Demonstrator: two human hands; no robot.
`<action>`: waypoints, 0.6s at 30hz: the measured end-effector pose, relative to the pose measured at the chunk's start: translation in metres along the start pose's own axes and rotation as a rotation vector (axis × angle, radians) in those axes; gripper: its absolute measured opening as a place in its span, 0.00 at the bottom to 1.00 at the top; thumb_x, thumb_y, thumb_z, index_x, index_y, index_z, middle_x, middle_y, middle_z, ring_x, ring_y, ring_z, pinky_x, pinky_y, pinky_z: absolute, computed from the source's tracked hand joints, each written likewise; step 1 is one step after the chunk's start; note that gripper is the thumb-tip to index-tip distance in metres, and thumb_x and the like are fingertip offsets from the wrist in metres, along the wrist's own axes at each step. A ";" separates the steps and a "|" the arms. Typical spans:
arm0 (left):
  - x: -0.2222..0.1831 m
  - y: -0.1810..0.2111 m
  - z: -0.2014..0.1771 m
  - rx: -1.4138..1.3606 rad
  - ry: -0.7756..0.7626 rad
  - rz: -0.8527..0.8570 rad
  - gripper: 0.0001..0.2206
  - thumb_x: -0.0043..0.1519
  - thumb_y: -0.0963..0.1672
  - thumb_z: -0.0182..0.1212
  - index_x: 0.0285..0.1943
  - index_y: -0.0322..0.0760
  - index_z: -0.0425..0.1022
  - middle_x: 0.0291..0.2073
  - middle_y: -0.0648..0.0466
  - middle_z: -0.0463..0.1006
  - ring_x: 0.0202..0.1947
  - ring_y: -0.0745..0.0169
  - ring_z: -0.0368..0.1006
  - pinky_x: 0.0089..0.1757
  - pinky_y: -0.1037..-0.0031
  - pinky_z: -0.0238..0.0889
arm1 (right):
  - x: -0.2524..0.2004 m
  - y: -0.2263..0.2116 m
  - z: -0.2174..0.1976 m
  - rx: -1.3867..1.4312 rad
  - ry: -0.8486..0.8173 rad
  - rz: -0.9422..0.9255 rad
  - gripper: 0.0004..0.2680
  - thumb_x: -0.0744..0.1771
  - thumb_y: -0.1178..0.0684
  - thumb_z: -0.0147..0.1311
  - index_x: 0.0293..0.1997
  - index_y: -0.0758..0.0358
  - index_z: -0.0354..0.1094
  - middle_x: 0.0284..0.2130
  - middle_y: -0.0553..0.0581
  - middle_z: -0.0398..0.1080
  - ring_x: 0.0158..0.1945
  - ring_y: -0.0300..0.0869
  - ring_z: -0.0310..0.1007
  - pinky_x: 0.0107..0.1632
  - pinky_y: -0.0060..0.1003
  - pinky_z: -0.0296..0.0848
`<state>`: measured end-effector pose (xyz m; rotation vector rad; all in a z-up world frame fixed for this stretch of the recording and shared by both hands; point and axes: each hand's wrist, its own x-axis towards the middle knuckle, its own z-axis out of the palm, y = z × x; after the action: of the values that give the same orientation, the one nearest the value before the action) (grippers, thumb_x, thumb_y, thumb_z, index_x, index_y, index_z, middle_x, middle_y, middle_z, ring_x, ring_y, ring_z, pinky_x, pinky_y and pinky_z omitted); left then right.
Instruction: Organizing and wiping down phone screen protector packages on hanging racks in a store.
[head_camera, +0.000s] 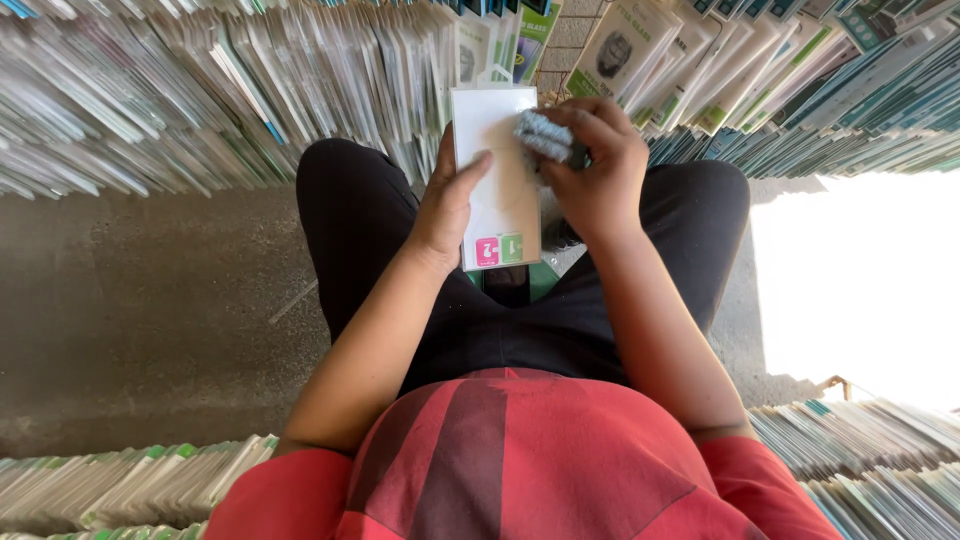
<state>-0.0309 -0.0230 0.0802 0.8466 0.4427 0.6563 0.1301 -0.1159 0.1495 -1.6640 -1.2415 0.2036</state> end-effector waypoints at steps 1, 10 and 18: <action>0.002 -0.004 -0.005 0.003 -0.006 0.007 0.30 0.69 0.48 0.60 0.80 0.42 0.56 0.69 0.46 0.70 0.67 0.51 0.68 0.62 0.59 0.66 | -0.009 -0.007 0.004 0.000 0.006 -0.008 0.16 0.60 0.66 0.66 0.51 0.61 0.76 0.49 0.58 0.75 0.52 0.47 0.80 0.54 0.37 0.80; -0.003 0.024 0.012 -0.283 -0.128 -0.171 0.34 0.68 0.58 0.50 0.78 0.37 0.55 0.65 0.48 0.72 0.59 0.53 0.72 0.53 0.61 0.71 | -0.022 -0.004 0.019 0.010 -0.313 -0.129 0.16 0.56 0.62 0.67 0.47 0.61 0.77 0.42 0.60 0.75 0.48 0.54 0.76 0.51 0.43 0.75; 0.003 -0.009 -0.006 -0.258 -0.081 -0.236 0.38 0.68 0.63 0.42 0.73 0.32 0.63 0.54 0.49 0.76 0.51 0.58 0.75 0.50 0.67 0.74 | -0.011 -0.028 0.023 -0.004 -0.109 -0.309 0.16 0.53 0.64 0.65 0.42 0.67 0.74 0.39 0.62 0.73 0.44 0.59 0.77 0.53 0.56 0.70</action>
<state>-0.0298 -0.0221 0.0690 0.5633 0.3686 0.4471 0.0926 -0.1118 0.1555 -1.4570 -1.5630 0.1023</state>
